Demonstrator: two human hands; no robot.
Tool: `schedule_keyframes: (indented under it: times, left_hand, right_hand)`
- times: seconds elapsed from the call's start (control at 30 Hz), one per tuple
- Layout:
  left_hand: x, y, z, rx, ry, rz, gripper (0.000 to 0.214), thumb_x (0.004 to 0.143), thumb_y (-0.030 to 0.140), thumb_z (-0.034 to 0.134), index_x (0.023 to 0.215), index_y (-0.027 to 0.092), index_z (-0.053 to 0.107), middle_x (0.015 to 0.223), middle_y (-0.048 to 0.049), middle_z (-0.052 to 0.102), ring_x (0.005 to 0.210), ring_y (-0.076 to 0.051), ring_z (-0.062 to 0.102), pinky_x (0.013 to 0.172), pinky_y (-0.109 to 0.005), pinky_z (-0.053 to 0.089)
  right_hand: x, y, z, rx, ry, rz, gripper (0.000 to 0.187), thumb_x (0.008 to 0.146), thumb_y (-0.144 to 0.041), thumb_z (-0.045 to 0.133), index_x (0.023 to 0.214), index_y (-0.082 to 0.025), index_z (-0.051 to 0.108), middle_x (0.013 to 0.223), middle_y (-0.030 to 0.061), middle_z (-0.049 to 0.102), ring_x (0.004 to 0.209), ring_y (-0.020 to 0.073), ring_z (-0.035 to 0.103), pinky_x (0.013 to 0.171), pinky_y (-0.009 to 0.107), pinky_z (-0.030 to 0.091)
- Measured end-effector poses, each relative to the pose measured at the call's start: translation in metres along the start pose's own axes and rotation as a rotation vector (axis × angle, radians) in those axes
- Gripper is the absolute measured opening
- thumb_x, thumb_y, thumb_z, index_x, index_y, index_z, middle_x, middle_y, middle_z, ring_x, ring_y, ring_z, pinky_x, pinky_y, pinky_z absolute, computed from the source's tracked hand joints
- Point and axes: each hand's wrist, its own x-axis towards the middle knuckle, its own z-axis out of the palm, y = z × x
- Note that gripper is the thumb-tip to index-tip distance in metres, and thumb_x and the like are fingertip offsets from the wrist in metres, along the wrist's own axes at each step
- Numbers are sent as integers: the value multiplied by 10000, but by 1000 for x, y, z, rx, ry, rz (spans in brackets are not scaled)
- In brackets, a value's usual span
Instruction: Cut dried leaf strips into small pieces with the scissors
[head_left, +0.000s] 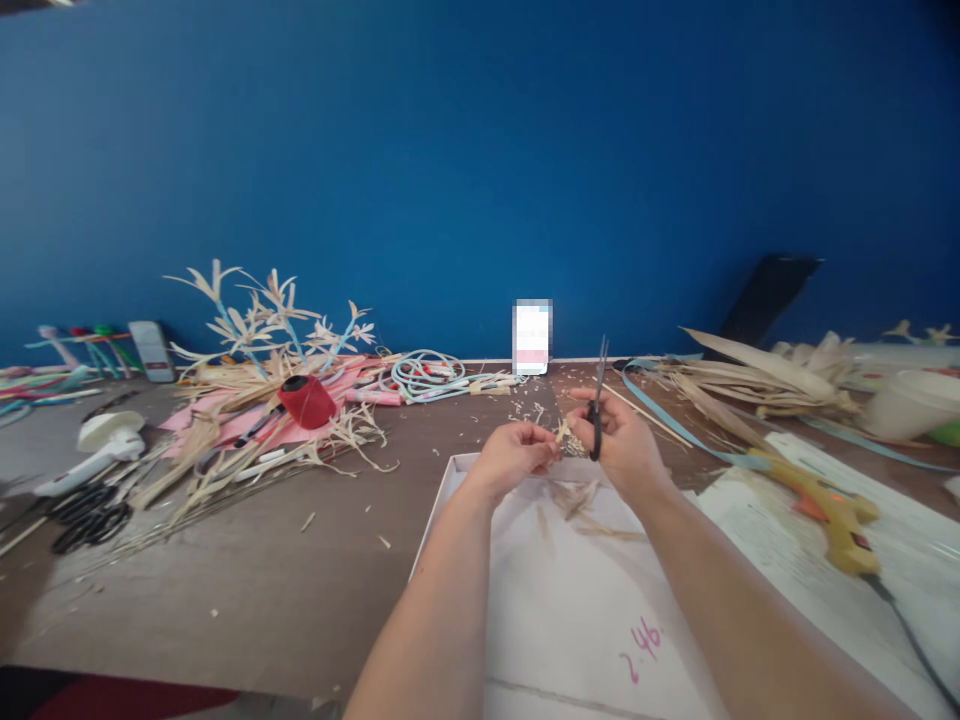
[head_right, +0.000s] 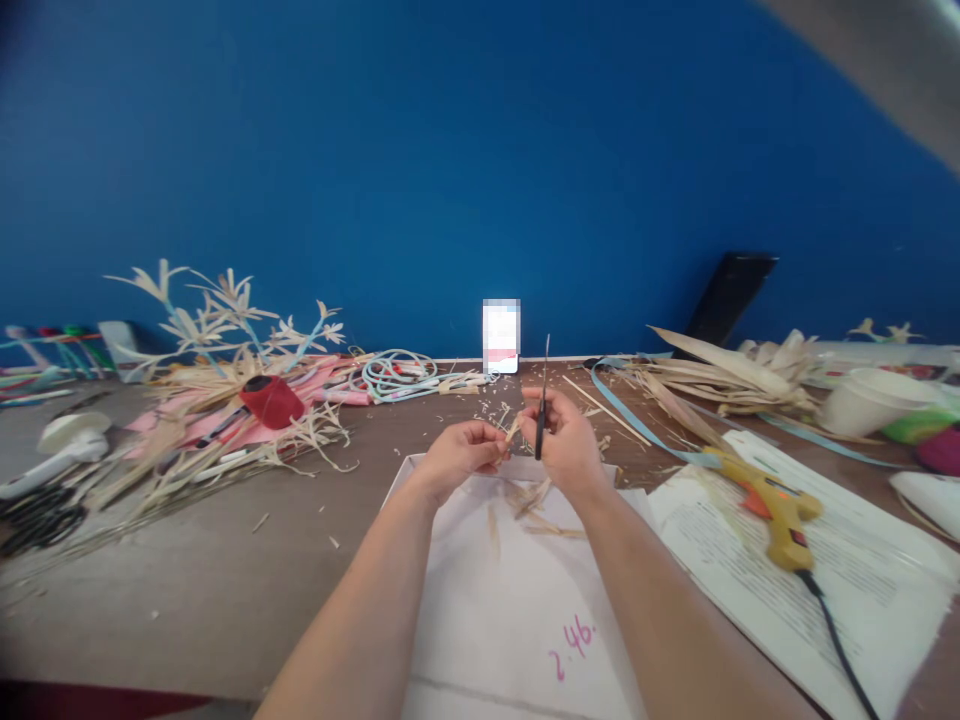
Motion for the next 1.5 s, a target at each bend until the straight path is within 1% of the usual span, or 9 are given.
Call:
schedule_keyframes:
  times: [0.23, 0.3, 0.4, 0.53, 0.77, 0.9, 1.07, 1.2, 1.5]
  left_hand:
    - [3, -3, -2, 44, 73, 2, 103, 617, 215, 635, 701, 156, 628, 642, -18, 587, 571, -82, 514, 566, -205, 434]
    - [2, -2, -2, 55, 77, 2, 113, 624, 226, 632, 711, 156, 632, 648, -19, 584, 572, -81, 508, 565, -204, 433]
    - [1, -1, -1, 75, 69, -2, 114, 632, 218, 618, 723, 152, 636, 656, -23, 581, 577, -83, 504, 564, -206, 434]
    - [1, 0, -1, 104, 68, -5, 122, 633, 221, 616, 731, 152, 641, 667, -22, 582, 584, -82, 503, 567, -206, 436]
    - [1, 2, -1, 115, 77, -12, 144, 638, 254, 620, 737, 152, 641, 673, -15, 588, 599, -81, 506, 582, -209, 438]
    - [1, 3, -1, 104, 112, -19, 117, 632, 237, 616, 709, 148, 625, 649, -10, 574, 587, -81, 501, 569, -205, 431]
    - [5, 0, -3, 80, 197, 26, 145, 622, 280, 630, 687, 151, 614, 622, 2, 557, 550, -80, 481, 545, -208, 415]
    - [8, -3, -5, 54, 270, 77, 189, 622, 324, 637, 689, 148, 613, 599, 9, 549, 508, -71, 450, 521, -205, 390]
    - [10, -3, -4, -74, 306, 68, 232, 596, 329, 668, 716, 133, 636, 624, -6, 581, 527, -75, 473, 513, -199, 374]
  right_hand:
    - [2, -1, -6, 24, 56, 81, 456, 656, -360, 657, 1068, -194, 556, 820, 36, 616, 600, 120, 524, 495, 228, 390]
    - [1, -4, -6, 40, 30, 104, 473, 663, -370, 654, 1091, -200, 546, 848, 44, 627, 625, 129, 536, 493, 226, 387]
    - [0, -6, -5, 50, -42, 118, 461, 666, -349, 659, 1088, -202, 545, 898, 59, 642, 714, 153, 568, 565, 245, 420]
    - [0, -5, -5, 42, -48, 107, 444, 659, -322, 660, 1070, -193, 555, 888, 64, 648, 750, 167, 578, 625, 272, 436]
    - [0, -4, -5, 28, -40, 124, 442, 648, -330, 648, 1057, -183, 565, 861, 68, 649, 654, 153, 570, 541, 257, 422]
    - [0, -4, -4, -4, -58, 77, 420, 641, -332, 658, 1025, -181, 578, 784, 37, 624, 657, 142, 562, 585, 255, 436]
    - [-1, -5, -2, -108, -45, 68, 427, 637, -332, 638, 1028, -169, 579, 762, 42, 617, 614, 143, 549, 541, 254, 431]
    - [-2, -3, -1, -151, -97, 67, 403, 654, -319, 621, 1026, -166, 581, 754, 35, 616, 626, 142, 550, 549, 248, 429]
    - [-6, 1, 7, -45, -224, 128, 434, 640, -301, 647, 1046, -174, 562, 740, 17, 607, 621, 133, 549, 566, 246, 429]
